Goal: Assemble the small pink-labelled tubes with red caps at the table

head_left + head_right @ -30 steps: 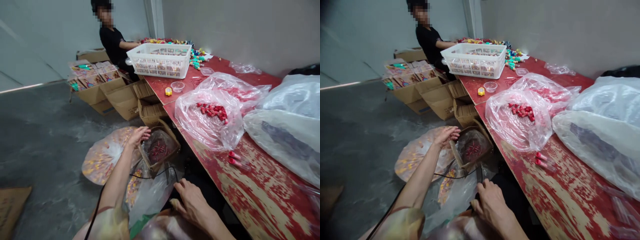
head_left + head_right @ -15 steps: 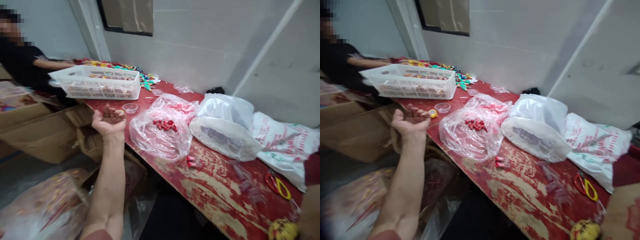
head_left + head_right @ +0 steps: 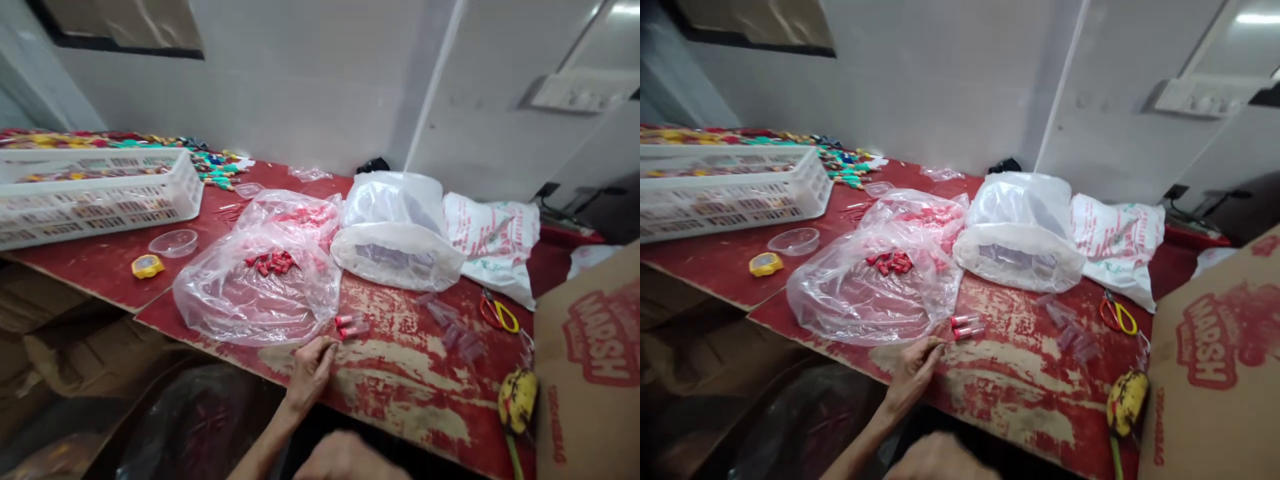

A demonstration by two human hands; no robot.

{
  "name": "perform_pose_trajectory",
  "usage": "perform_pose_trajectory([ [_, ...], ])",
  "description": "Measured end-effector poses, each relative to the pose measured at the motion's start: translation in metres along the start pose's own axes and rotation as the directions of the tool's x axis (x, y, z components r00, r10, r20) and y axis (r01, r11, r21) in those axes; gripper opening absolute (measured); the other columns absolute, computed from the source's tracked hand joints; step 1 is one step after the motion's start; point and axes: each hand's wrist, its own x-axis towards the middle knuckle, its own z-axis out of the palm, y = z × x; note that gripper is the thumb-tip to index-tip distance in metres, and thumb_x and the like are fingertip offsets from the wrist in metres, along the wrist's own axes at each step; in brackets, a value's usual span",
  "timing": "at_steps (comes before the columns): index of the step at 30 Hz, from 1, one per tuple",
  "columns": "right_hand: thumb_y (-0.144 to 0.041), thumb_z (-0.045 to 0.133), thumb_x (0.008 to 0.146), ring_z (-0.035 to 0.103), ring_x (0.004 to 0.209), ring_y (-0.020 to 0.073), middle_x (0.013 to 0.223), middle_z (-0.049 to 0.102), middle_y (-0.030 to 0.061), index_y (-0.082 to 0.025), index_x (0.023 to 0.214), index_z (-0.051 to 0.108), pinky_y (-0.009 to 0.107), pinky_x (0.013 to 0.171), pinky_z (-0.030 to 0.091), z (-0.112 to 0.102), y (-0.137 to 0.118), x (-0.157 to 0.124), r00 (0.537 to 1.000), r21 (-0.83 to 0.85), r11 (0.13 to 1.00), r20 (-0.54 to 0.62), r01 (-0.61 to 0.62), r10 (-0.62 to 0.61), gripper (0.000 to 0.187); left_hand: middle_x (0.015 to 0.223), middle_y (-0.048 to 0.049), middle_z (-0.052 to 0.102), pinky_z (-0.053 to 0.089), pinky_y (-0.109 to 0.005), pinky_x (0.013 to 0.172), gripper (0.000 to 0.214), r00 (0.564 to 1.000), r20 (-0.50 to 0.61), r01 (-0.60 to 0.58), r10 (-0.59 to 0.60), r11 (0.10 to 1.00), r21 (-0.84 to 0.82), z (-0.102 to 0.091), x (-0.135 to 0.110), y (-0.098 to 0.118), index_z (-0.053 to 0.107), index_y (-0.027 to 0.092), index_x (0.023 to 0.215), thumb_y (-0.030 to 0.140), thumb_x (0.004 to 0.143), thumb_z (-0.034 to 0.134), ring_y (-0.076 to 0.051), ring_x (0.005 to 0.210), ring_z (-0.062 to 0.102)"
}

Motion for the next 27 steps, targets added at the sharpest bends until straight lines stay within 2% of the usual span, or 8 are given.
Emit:
perform_pose_trajectory([
  [2, -0.020, 0.036, 0.094, 0.061, 0.080, 0.0130, 0.086, 0.066, 0.0022, -0.021, 0.103, 0.061, 0.026, 0.075, 0.050, -0.015, 0.022, -0.010, 0.965, 0.080, 0.985, -0.202, -0.156, 0.169, 0.027, 0.074, -0.0028, 0.065, 0.048, -0.029, 0.066, 0.018, 0.993, -0.059, 0.107, -0.106, 0.994, 0.008, 0.003, -0.008, -0.017, 0.067, 0.022, 0.080, 0.031, 0.084, 0.052, -0.021, 0.071, 0.061],
  [3, -0.018, 0.035, 0.093, 0.060, 0.079, 0.0134, 0.084, 0.065, 0.0025, -0.020, 0.099, 0.062, 0.026, 0.074, 0.049, -0.024, 0.036, -0.013, 0.910, 0.115, 0.963, -0.317, -0.244, 0.269, 0.028, 0.078, -0.0031, 0.066, 0.048, -0.030, 0.069, 0.017, 0.987, -0.074, 0.145, -0.144, 0.989, 0.010, 0.004, -0.011, -0.023, 0.067, 0.022, 0.083, 0.031, 0.083, 0.053, -0.022, 0.074, 0.062],
  [5, -0.015, 0.038, 0.089, 0.057, 0.093, 0.0180, 0.100, 0.063, 0.0083, -0.016, 0.104, 0.061, 0.032, 0.083, 0.047, -0.039, 0.068, -0.010, 0.809, 0.014, 0.951, -0.523, -0.308, 0.269, 0.027, 0.085, -0.0041, 0.068, 0.049, -0.033, 0.074, 0.019, 0.975, -0.090, 0.206, -0.204, 0.979, 0.009, 0.007, -0.013, -0.030, 0.067, 0.021, 0.089, 0.033, 0.082, 0.054, -0.023, 0.080, 0.063],
  [6, -0.014, 0.039, 0.088, 0.054, 0.099, 0.0205, 0.106, 0.060, 0.0105, -0.015, 0.107, 0.060, 0.035, 0.086, 0.045, -0.044, 0.083, -0.005, 0.805, -0.082, 0.942, -0.548, -0.325, 0.230, 0.028, 0.086, -0.0048, 0.068, 0.050, -0.034, 0.075, 0.021, 0.969, -0.097, 0.228, -0.227, 0.974, 0.006, 0.009, -0.012, -0.030, 0.067, 0.021, 0.091, 0.034, 0.082, 0.054, -0.023, 0.081, 0.063],
  [10, -0.014, 0.049, 0.083, 0.045, 0.108, 0.0300, 0.118, 0.055, 0.0143, -0.014, 0.114, 0.056, 0.047, 0.089, 0.038, -0.045, 0.122, 0.025, 0.846, -0.371, 0.833, -0.497, -0.411, 0.196, 0.032, 0.090, -0.0079, 0.068, 0.052, -0.034, 0.070, 0.028, 0.960, -0.121, 0.255, -0.253, 0.967, -0.006, 0.018, -0.004, -0.027, 0.066, 0.018, 0.097, 0.038, 0.081, 0.054, -0.023, 0.078, 0.064],
  [18, -0.016, 0.049, 0.086, 0.049, 0.098, 0.0268, 0.106, 0.059, 0.0120, -0.016, 0.102, 0.056, 0.043, 0.085, 0.035, -0.034, 0.138, 0.023, 0.844, -0.304, 0.862, -0.486, -0.405, 0.225, 0.017, 0.103, -0.0107, 0.065, 0.047, -0.039, 0.083, 0.035, 0.991, -0.036, 0.136, -0.132, 0.977, 0.165, 0.039, 0.015, -0.026, 0.061, 0.015, 0.113, 0.027, 0.080, 0.055, -0.024, 0.088, 0.061],
  [23, -0.012, 0.051, 0.084, 0.053, 0.095, 0.0207, 0.102, 0.061, 0.0071, -0.017, 0.101, 0.053, 0.037, 0.086, 0.038, -0.034, 0.134, -0.006, 0.858, -0.201, 0.922, -0.471, -0.331, 0.205, 0.018, 0.097, -0.0080, 0.068, 0.049, -0.034, 0.079, 0.026, 0.965, 0.102, 0.249, -0.241, 0.966, -0.071, 0.041, 0.018, -0.020, 0.067, 0.017, 0.101, 0.031, 0.080, 0.060, -0.023, 0.088, 0.062],
  [27, -0.010, 0.048, 0.085, 0.054, 0.096, 0.0164, 0.105, 0.059, 0.0051, -0.020, 0.110, 0.050, 0.030, 0.085, 0.043, -0.038, 0.124, -0.029, 0.838, 0.122, 0.961, -0.470, -0.247, 0.275, 0.027, 0.090, -0.0055, 0.068, 0.050, -0.028, 0.070, 0.029, 0.896, 0.227, 0.440, -0.382, 0.829, -0.345, 0.041, 0.013, -0.007, 0.067, 0.017, 0.100, 0.030, 0.075, 0.069, -0.019, 0.078, 0.063],
])
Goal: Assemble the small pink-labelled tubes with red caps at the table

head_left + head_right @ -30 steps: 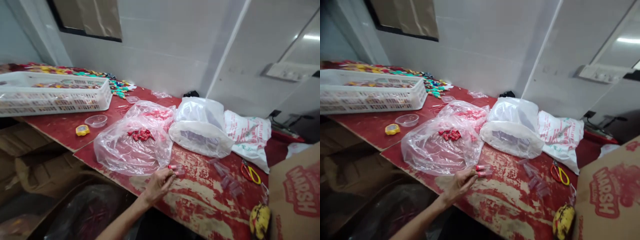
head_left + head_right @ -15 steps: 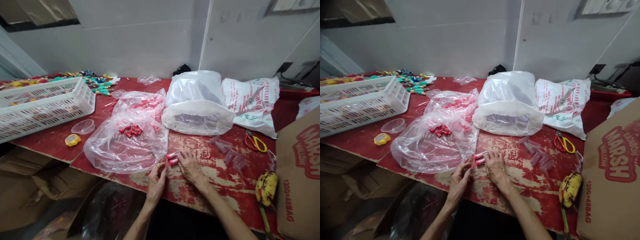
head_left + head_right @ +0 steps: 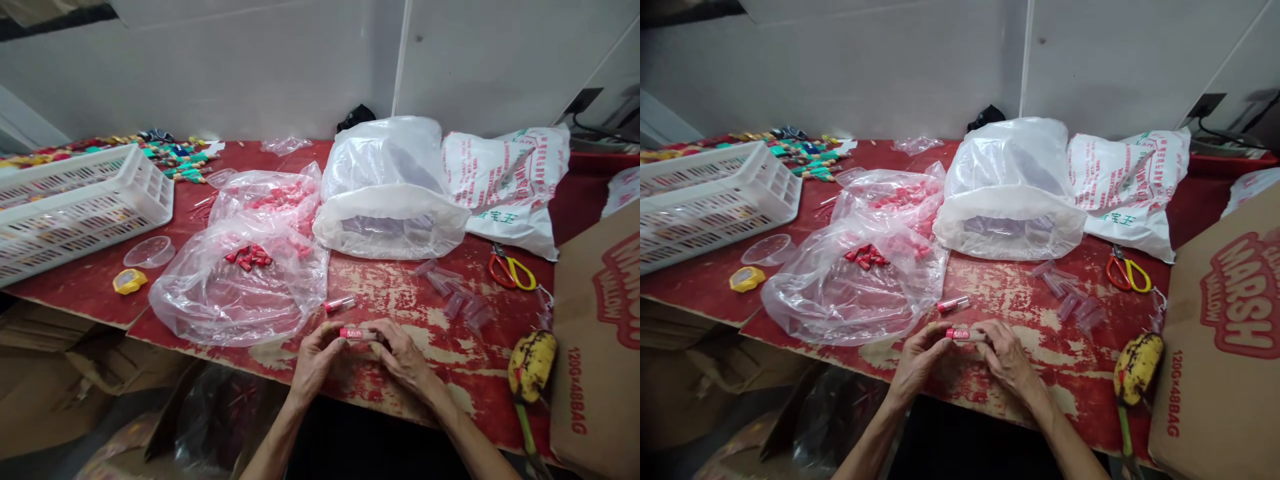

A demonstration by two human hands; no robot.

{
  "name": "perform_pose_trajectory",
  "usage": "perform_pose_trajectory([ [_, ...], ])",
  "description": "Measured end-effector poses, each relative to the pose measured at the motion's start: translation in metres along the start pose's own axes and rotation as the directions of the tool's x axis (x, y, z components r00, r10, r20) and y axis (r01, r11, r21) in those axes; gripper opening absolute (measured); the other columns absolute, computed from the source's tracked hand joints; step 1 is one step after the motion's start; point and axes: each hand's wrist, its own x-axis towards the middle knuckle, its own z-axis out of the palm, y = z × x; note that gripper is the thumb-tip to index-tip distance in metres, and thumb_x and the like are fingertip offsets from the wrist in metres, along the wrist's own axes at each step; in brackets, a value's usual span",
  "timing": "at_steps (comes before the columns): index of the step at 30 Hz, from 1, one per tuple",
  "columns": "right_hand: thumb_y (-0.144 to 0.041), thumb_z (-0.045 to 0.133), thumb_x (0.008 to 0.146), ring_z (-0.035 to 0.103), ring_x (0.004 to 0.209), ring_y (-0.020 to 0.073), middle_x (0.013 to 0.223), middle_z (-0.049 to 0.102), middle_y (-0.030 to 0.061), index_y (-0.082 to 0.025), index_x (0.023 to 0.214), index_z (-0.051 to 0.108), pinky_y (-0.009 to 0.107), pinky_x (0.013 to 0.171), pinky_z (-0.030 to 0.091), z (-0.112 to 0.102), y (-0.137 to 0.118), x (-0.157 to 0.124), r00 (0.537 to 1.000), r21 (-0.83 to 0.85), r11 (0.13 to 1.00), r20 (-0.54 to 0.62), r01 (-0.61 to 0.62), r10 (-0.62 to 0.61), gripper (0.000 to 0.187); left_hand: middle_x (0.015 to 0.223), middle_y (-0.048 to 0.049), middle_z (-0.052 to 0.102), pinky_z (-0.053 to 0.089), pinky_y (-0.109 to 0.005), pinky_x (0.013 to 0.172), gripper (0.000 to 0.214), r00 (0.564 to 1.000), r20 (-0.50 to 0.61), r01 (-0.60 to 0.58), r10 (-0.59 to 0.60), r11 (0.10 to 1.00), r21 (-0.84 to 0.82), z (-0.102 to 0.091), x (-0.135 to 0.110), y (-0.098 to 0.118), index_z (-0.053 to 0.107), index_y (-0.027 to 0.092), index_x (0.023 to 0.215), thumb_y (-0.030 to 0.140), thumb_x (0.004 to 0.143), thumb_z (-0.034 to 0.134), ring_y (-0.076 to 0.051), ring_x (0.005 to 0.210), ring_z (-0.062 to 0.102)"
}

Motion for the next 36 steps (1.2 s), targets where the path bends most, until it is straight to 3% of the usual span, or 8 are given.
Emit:
perform_pose_trajectory([
  [3, -0.011, 0.048, 0.086, 0.053, 0.099, 0.0158, 0.108, 0.057, 0.0041, -0.023, 0.114, 0.050, 0.029, 0.086, 0.044, -0.009, -0.002, -0.013, 0.998, 0.211, 0.976, -0.011, -0.057, 0.061, 0.031, 0.093, -0.0063, 0.067, 0.050, -0.029, 0.074, 0.030, 0.996, 0.065, 0.070, -0.065, 0.995, -0.073, 0.006, -0.007, 0.007, 0.069, 0.017, 0.098, 0.029, 0.071, 0.073, -0.021, 0.084, 0.062],
  [8, -0.013, 0.049, 0.086, 0.053, 0.103, 0.0168, 0.110, 0.057, 0.0043, -0.025, 0.115, 0.052, 0.031, 0.091, 0.042, -0.018, -0.008, -0.022, 0.998, 0.292, 0.955, -0.025, -0.054, 0.064, 0.032, 0.108, -0.0082, 0.064, 0.049, -0.031, 0.079, 0.030, 0.997, 0.055, 0.067, -0.062, 0.993, -0.100, 0.015, -0.013, 0.009, 0.071, 0.018, 0.096, 0.029, 0.068, 0.075, -0.023, 0.093, 0.060],
  [12, -0.019, 0.052, 0.086, 0.056, 0.096, 0.0170, 0.104, 0.061, 0.0046, -0.024, 0.108, 0.058, 0.029, 0.084, 0.045, -0.024, -0.013, -0.023, 0.995, 0.345, 0.934, -0.003, -0.096, 0.104, 0.024, 0.102, -0.0061, 0.067, 0.045, -0.031, 0.087, 0.028, 0.998, 0.057, 0.045, -0.041, 0.997, -0.065, 0.018, -0.015, 0.008, 0.071, 0.020, 0.096, 0.028, 0.069, 0.074, -0.023, 0.097, 0.059],
  [22, -0.035, 0.043, 0.091, 0.061, 0.088, 0.0178, 0.095, 0.068, 0.0051, -0.021, 0.099, 0.064, 0.029, 0.079, 0.046, -0.020, -0.012, -0.027, 0.977, 0.279, 0.937, 0.097, -0.211, 0.191, 0.027, 0.089, -0.0034, 0.066, 0.045, -0.026, 0.078, 0.022, 0.995, 0.098, 0.038, -0.033, 0.998, -0.051, 0.018, -0.021, 0.003, 0.072, 0.021, 0.092, 0.029, 0.072, 0.073, -0.019, 0.085, 0.059],
  [27, -0.033, 0.049, 0.086, 0.056, 0.104, 0.0198, 0.120, 0.058, 0.0083, -0.019, 0.129, 0.045, 0.030, 0.087, 0.044, -0.021, -0.020, -0.032, 0.957, 0.161, 0.943, 0.056, -0.291, 0.286, 0.045, 0.091, -0.0032, 0.064, 0.047, -0.026, 0.072, 0.023, 0.995, 0.087, 0.050, -0.041, 0.993, -0.103, 0.018, -0.023, -0.001, 0.071, 0.021, 0.095, 0.030, 0.074, 0.071, -0.017, 0.078, 0.059],
  [30, -0.041, 0.045, 0.088, 0.058, 0.071, 0.0151, 0.082, 0.063, 0.0032, -0.017, 0.105, 0.057, 0.024, 0.063, 0.044, -0.021, -0.022, -0.033, 0.937, 0.186, 0.919, 0.042, -0.349, 0.347, 0.031, 0.088, -0.0033, 0.064, 0.047, -0.026, 0.071, 0.023, 0.996, 0.087, 0.029, -0.021, 0.995, -0.090, 0.018, -0.024, -0.002, 0.071, 0.021, 0.095, 0.030, 0.074, 0.071, -0.018, 0.077, 0.059],
  [33, -0.050, 0.035, 0.090, 0.044, 0.048, 0.0118, 0.053, 0.047, -0.0016, -0.017, 0.072, 0.059, 0.024, 0.048, 0.033, -0.021, -0.023, -0.032, 0.925, 0.170, 0.912, 0.006, -0.374, 0.379, 0.045, 0.090, -0.0046, 0.064, 0.046, -0.026, 0.075, 0.022, 0.997, 0.081, -0.001, 0.004, 1.000, -0.031, 0.018, -0.025, -0.002, 0.072, 0.021, 0.094, 0.031, 0.074, 0.071, -0.020, 0.085, 0.058],
  [36, -0.045, 0.041, 0.089, 0.050, 0.057, 0.0134, 0.067, 0.057, 0.0009, -0.017, 0.094, 0.062, 0.024, 0.054, 0.038, -0.023, -0.025, -0.033, 0.928, 0.159, 0.915, 0.009, -0.370, 0.373, 0.035, 0.091, -0.0057, 0.064, 0.047, -0.028, 0.075, 0.024, 0.998, 0.059, -0.006, 0.008, 0.999, -0.033, 0.019, -0.026, -0.002, 0.072, 0.020, 0.095, 0.032, 0.074, 0.070, -0.022, 0.087, 0.058],
])
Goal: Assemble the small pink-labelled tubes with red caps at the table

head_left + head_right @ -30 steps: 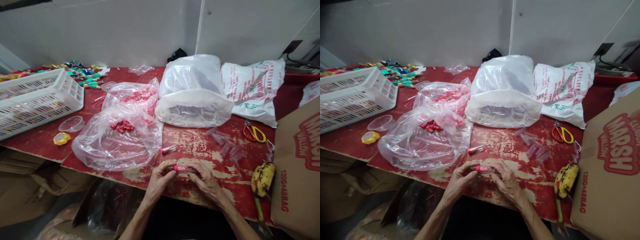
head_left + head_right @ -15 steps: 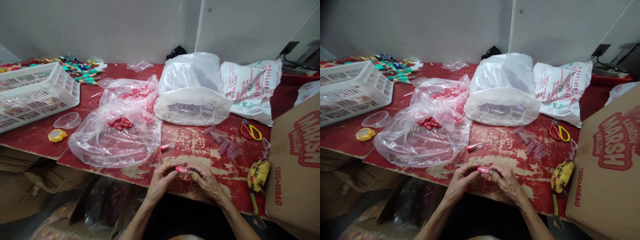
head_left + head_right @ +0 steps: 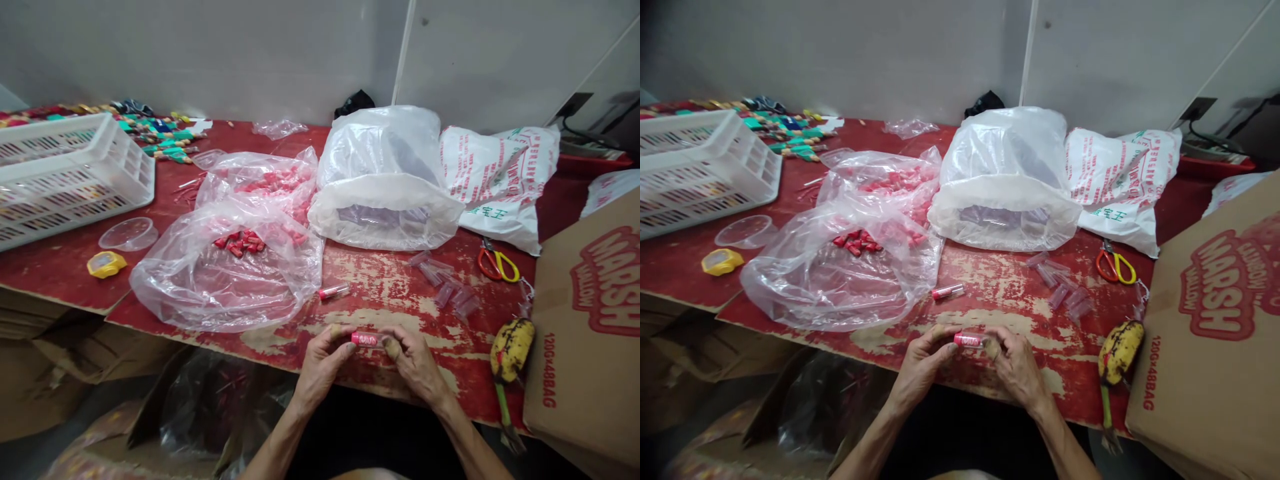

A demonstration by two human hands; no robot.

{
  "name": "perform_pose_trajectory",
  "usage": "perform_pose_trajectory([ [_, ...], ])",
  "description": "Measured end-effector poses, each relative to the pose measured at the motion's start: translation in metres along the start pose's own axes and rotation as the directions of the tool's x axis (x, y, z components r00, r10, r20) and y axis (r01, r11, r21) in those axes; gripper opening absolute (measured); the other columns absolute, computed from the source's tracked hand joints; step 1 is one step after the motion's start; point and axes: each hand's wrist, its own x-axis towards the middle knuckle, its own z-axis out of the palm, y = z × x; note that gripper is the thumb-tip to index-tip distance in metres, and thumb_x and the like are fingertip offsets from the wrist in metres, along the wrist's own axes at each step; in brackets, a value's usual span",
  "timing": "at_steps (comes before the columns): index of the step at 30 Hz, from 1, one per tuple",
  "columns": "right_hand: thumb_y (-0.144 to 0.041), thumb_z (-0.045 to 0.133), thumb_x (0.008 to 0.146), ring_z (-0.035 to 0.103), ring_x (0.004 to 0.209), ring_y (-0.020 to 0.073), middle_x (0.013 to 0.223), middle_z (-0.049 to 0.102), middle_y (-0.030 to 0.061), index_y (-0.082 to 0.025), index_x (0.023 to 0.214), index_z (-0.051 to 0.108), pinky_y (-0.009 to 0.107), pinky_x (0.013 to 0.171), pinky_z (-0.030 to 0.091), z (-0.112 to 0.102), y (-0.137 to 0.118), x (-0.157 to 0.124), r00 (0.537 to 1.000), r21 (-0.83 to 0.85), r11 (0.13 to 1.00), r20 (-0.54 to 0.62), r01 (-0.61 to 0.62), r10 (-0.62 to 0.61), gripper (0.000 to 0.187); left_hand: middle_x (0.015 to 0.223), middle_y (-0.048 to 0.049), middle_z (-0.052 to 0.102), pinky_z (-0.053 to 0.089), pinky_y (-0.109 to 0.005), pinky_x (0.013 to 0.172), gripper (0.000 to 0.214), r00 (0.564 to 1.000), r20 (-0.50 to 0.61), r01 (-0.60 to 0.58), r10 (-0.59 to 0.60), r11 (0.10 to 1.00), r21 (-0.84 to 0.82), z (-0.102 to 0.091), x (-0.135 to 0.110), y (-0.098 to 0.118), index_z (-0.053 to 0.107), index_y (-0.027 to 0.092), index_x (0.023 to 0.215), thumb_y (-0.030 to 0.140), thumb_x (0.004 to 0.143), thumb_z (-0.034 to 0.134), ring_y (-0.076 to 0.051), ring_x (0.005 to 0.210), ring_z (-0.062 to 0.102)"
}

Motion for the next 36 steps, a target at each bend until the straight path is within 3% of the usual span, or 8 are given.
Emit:
perform_pose_trajectory([
  [3, -0.039, 0.049, 0.084, 0.056, 0.072, 0.0156, 0.089, 0.063, 0.0042, -0.019, 0.114, 0.054, 0.024, 0.061, 0.043, -0.001, 0.000, -0.002, 1.000, 0.039, 0.999, 0.021, 0.008, -0.009, 0.036, 0.089, -0.0057, 0.064, 0.048, -0.028, 0.072, 0.025, 1.000, -0.005, 0.016, -0.016, 1.000, -0.027, 0.000, 0.000, -0.001, 0.071, 0.019, 0.095, 0.033, 0.074, 0.070, -0.022, 0.084, 0.059],
  [8, -0.048, 0.033, 0.091, 0.047, 0.052, 0.0128, 0.055, 0.049, 0.0001, -0.017, 0.067, 0.058, 0.024, 0.051, 0.036, -0.001, 0.001, -0.001, 1.000, -0.029, 0.999, -0.025, 0.018, -0.019, 0.046, 0.091, -0.0054, 0.065, 0.047, -0.027, 0.069, 0.026, 1.000, 0.000, 0.012, -0.012, 0.999, -0.047, -0.001, -0.001, -0.004, 0.070, 0.019, 0.096, 0.033, 0.075, 0.070, -0.019, 0.079, 0.059],
  [12, -0.042, 0.049, 0.086, 0.056, 0.075, 0.0156, 0.087, 0.062, 0.0042, -0.018, 0.106, 0.059, 0.024, 0.065, 0.043, -0.002, -0.001, -0.001, 0.997, 0.017, 0.997, -0.009, 0.074, -0.073, 0.034, 0.081, -0.0029, 0.065, 0.047, -0.025, 0.066, 0.025, 0.999, 0.031, 0.041, -0.038, 0.995, -0.094, -0.001, -0.002, -0.006, 0.068, 0.019, 0.098, 0.032, 0.076, 0.069, -0.016, 0.069, 0.058],
  [17, -0.046, 0.032, 0.092, 0.047, 0.053, 0.0125, 0.057, 0.051, -0.0003, -0.017, 0.068, 0.058, 0.024, 0.052, 0.037, -0.002, -0.003, -0.002, 0.998, -0.010, 0.999, -0.047, 0.032, -0.033, 0.045, 0.082, -0.0019, 0.063, 0.046, -0.023, 0.065, 0.025, 0.999, 0.021, 0.037, -0.035, 0.990, -0.138, 0.004, -0.003, -0.006, 0.068, 0.018, 0.096, 0.031, 0.075, 0.070, -0.014, 0.068, 0.057],
  [21, -0.038, 0.047, 0.086, 0.058, 0.078, 0.0161, 0.092, 0.064, 0.0045, -0.019, 0.111, 0.055, 0.024, 0.067, 0.044, -0.001, -0.004, -0.006, 0.999, 0.006, 0.999, -0.020, 0.045, -0.045, 0.032, 0.083, -0.0024, 0.063, 0.047, -0.024, 0.065, 0.026, 0.999, 0.015, 0.051, -0.049, 0.986, -0.159, 0.005, -0.003, -0.005, 0.068, 0.018, 0.095, 0.032, 0.073, 0.071, -0.014, 0.068, 0.057],
  [26, -0.047, 0.028, 0.093, 0.048, 0.050, 0.0128, 0.053, 0.051, 0.0006, -0.018, 0.064, 0.057, 0.024, 0.050, 0.035, 0.000, -0.004, -0.006, 0.995, -0.127, 0.992, -0.102, 0.005, -0.018, 0.049, 0.088, -0.0043, 0.063, 0.048, -0.024, 0.069, 0.026, 0.999, -0.006, 0.033, -0.034, 0.994, -0.106, 0.005, -0.003, -0.005, 0.069, 0.017, 0.093, 0.032, 0.072, 0.072, -0.018, 0.078, 0.058],
  [31, -0.039, 0.050, 0.085, 0.058, 0.079, 0.0162, 0.099, 0.062, 0.0057, -0.019, 0.118, 0.052, 0.024, 0.066, 0.043, -0.002, -0.002, -0.007, 0.997, -0.029, 0.997, -0.023, 0.071, -0.071, 0.038, 0.086, -0.0014, 0.064, 0.049, -0.022, 0.066, 0.025, 0.996, 0.027, 0.085, -0.082, 0.976, -0.199, 0.005, -0.003, -0.008, 0.068, 0.020, 0.095, 0.031, 0.073, 0.073, -0.014, 0.072, 0.059],
  [36, -0.043, 0.036, 0.091, 0.047, 0.056, 0.0132, 0.058, 0.050, 0.0000, -0.018, 0.064, 0.054, 0.024, 0.054, 0.035, 0.000, -0.002, -0.007, 0.995, -0.038, 0.997, -0.068, 0.071, -0.073, 0.042, 0.090, -0.0026, 0.066, 0.051, -0.022, 0.066, 0.026, 0.993, 0.026, 0.119, -0.116, 0.974, -0.194, 0.000, -0.004, -0.015, 0.068, 0.021, 0.097, 0.031, 0.073, 0.073, -0.016, 0.075, 0.061],
])
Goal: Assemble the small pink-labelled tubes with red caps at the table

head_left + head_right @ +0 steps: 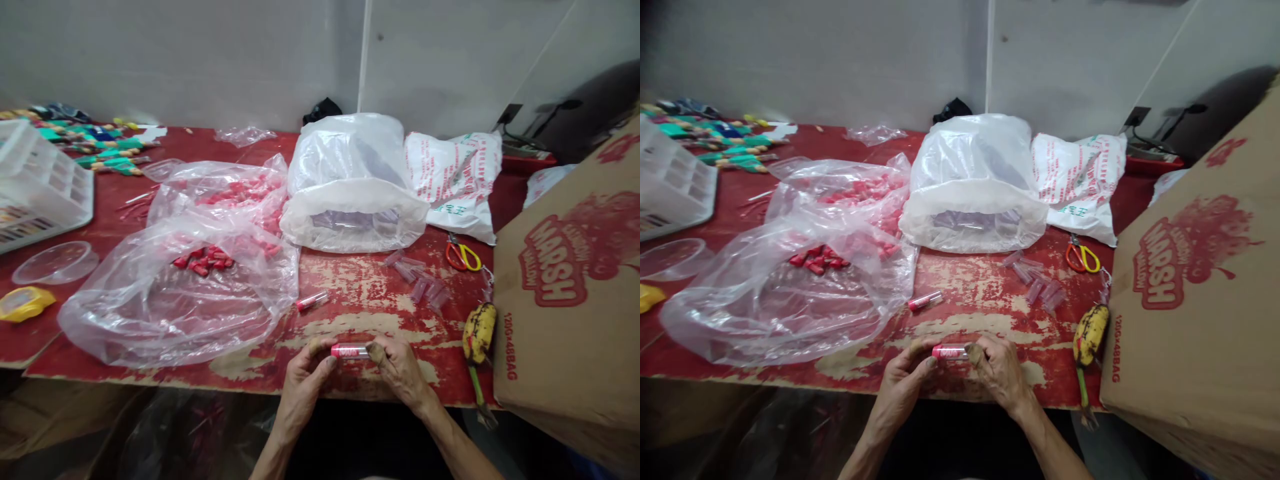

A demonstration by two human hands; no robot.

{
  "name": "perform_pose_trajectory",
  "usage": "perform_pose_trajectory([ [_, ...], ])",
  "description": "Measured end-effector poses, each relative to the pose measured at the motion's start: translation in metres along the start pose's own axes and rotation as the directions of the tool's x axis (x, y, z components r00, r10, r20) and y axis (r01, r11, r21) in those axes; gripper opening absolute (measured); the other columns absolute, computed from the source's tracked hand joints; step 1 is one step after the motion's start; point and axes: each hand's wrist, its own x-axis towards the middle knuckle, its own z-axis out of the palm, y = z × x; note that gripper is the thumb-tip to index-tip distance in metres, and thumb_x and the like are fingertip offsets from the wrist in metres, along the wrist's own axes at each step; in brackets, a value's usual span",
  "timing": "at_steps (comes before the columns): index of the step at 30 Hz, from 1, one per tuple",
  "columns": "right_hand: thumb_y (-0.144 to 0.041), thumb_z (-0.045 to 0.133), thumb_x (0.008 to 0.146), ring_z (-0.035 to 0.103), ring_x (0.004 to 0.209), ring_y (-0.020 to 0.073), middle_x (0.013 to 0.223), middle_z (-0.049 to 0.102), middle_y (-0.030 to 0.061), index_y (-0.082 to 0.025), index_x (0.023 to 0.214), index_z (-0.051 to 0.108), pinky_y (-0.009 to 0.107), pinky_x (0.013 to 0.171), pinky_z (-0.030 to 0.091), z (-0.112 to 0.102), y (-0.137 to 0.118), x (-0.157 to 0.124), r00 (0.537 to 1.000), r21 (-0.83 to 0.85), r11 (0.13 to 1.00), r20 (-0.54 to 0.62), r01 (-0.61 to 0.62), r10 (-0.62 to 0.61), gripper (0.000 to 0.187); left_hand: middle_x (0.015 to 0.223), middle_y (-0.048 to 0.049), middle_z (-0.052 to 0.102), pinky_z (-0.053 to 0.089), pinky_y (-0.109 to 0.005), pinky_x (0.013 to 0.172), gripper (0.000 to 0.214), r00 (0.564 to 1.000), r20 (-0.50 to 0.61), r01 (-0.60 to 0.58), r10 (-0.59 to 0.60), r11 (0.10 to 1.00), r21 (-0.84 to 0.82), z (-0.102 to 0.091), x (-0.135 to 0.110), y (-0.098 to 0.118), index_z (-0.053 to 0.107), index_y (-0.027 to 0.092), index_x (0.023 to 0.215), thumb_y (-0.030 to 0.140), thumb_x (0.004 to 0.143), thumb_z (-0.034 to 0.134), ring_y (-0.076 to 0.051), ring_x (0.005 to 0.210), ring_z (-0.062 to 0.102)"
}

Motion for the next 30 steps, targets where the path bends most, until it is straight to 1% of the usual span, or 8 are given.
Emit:
perform_pose_trajectory([
  [4, -0.038, 0.047, 0.085, 0.055, 0.075, 0.0157, 0.087, 0.062, 0.0043, -0.017, 0.104, 0.057, 0.025, 0.065, 0.041, 0.000, -0.006, 0.002, 0.998, 0.013, 0.998, 0.018, 0.065, -0.065, 0.029, 0.098, -0.0047, 0.067, 0.051, -0.025, 0.070, 0.029, 1.000, -0.007, -0.007, 0.007, 1.000, 0.021, -0.006, 0.003, -0.002, 0.068, 0.021, 0.100, 0.031, 0.073, 0.073, -0.019, 0.081, 0.062],
  [6, -0.038, 0.046, 0.086, 0.054, 0.072, 0.0152, 0.082, 0.061, 0.0037, -0.017, 0.096, 0.058, 0.025, 0.063, 0.041, 0.002, -0.006, 0.003, 0.998, -0.020, 0.998, 0.000, 0.062, -0.062, 0.026, 0.094, -0.0041, 0.067, 0.052, -0.025, 0.066, 0.029, 1.000, 0.009, 0.008, -0.008, 1.000, 0.002, -0.007, 0.004, -0.003, 0.068, 0.021, 0.100, 0.031, 0.073, 0.073, -0.018, 0.076, 0.062],
  [9, -0.043, 0.033, 0.092, 0.049, 0.058, 0.0138, 0.059, 0.051, 0.0010, -0.018, 0.062, 0.052, 0.025, 0.056, 0.038, 0.006, -0.004, 0.004, 0.999, -0.055, 0.998, -0.041, -0.020, 0.017, 0.043, 0.090, -0.0035, 0.067, 0.051, -0.023, 0.063, 0.029, 1.000, 0.005, 0.005, -0.005, 1.000, -0.009, -0.008, 0.004, -0.005, 0.068, 0.020, 0.099, 0.030, 0.072, 0.074, -0.016, 0.071, 0.061],
  [14, -0.039, 0.049, 0.085, 0.057, 0.084, 0.0178, 0.096, 0.063, 0.0063, -0.018, 0.101, 0.058, 0.027, 0.073, 0.044, 0.004, -0.004, 0.003, 0.996, 0.002, 0.998, 0.070, 0.059, -0.059, 0.028, 0.092, -0.0033, 0.067, 0.051, -0.023, 0.063, 0.028, 1.000, -0.021, -0.009, 0.008, 1.000, -0.012, -0.004, 0.002, -0.005, 0.067, 0.020, 0.099, 0.031, 0.074, 0.073, -0.013, 0.067, 0.060],
  [18, -0.045, 0.031, 0.092, 0.052, 0.058, 0.0160, 0.059, 0.055, 0.0026, -0.018, 0.064, 0.054, 0.027, 0.056, 0.040, 0.006, 0.001, -0.001, 0.997, -0.051, 0.997, 0.055, -0.052, 0.055, 0.045, 0.084, -0.0012, 0.065, 0.049, -0.022, 0.059, 0.026, 1.000, 0.014, 0.008, -0.007, 0.999, -0.040, 0.001, -0.001, -0.001, 0.067, 0.020, 0.096, 0.032, 0.074, 0.073, -0.011, 0.061, 0.058],
  [23, -0.042, 0.046, 0.086, 0.058, 0.085, 0.0190, 0.095, 0.063, 0.0061, -0.019, 0.103, 0.057, 0.028, 0.073, 0.045, 0.007, 0.001, 0.000, 0.996, 0.011, 1.000, 0.093, -0.009, 0.007, 0.031, 0.084, -0.0008, 0.063, 0.047, -0.021, 0.062, 0.024, 0.998, 0.008, -0.056, 0.056, 0.998, -0.006, 0.003, -0.002, 0.001, 0.065, 0.019, 0.099, 0.030, 0.079, 0.068, -0.010, 0.063, 0.057],
  [27, -0.046, 0.029, 0.092, 0.053, 0.061, 0.0158, 0.064, 0.057, 0.0031, -0.018, 0.070, 0.057, 0.026, 0.056, 0.040, 0.006, -0.003, 0.002, 0.995, -0.011, 0.997, 0.077, -0.070, 0.071, 0.045, 0.083, -0.0007, 0.063, 0.047, -0.021, 0.063, 0.023, 0.998, 0.035, -0.048, 0.049, 0.999, -0.017, 0.002, -0.002, -0.001, 0.065, 0.019, 0.101, 0.030, 0.080, 0.067, -0.011, 0.065, 0.056],
  [30, -0.044, 0.041, 0.088, 0.057, 0.071, 0.0162, 0.083, 0.063, 0.0048, -0.017, 0.093, 0.060, 0.026, 0.063, 0.044, 0.006, -0.004, 0.004, 0.996, 0.014, 0.998, 0.057, -0.067, 0.066, 0.034, 0.088, -0.0016, 0.063, 0.047, -0.022, 0.065, 0.023, 0.998, 0.022, -0.051, 0.052, 0.998, -0.021, 0.002, -0.002, -0.002, 0.065, 0.019, 0.100, 0.030, 0.079, 0.067, -0.011, 0.066, 0.057],
])
